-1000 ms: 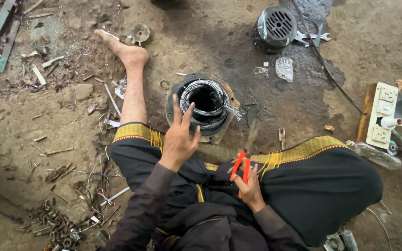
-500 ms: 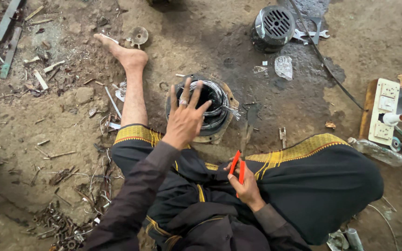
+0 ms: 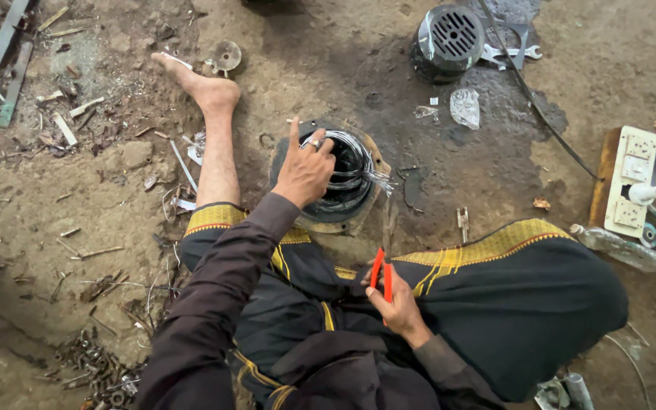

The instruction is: The person sits on the floor and uses pliers to repeatedly pull and adjust wires inside a cylindrical motor housing. The person manipulates the wire bundle with both hands, occasionally repositioning the pliers to grip different sections of the wire.

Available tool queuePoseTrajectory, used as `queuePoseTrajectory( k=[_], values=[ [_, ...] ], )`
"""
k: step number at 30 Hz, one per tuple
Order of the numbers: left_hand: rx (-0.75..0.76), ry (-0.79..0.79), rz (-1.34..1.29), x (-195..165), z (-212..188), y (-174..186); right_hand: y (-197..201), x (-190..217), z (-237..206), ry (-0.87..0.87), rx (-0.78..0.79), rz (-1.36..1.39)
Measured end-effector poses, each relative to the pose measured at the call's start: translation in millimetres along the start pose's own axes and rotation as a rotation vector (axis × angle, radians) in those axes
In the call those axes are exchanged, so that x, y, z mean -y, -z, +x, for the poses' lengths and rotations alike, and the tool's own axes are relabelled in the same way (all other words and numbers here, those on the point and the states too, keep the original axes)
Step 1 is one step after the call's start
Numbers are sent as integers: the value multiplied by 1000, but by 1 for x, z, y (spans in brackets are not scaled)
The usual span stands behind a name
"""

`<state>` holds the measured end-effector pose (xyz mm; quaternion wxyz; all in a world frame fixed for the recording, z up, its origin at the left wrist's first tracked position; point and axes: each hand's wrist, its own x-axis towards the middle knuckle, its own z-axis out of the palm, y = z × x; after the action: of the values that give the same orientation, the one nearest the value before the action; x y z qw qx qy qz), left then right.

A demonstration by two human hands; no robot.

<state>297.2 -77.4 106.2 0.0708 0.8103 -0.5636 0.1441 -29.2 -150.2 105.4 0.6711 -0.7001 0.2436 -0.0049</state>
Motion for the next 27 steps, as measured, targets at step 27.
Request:
queuePoseTrajectory(
  k=[27],
  values=[
    [115,237,-213,-1,9,13,-37,-22,117,-535,232,323]
  ],
)
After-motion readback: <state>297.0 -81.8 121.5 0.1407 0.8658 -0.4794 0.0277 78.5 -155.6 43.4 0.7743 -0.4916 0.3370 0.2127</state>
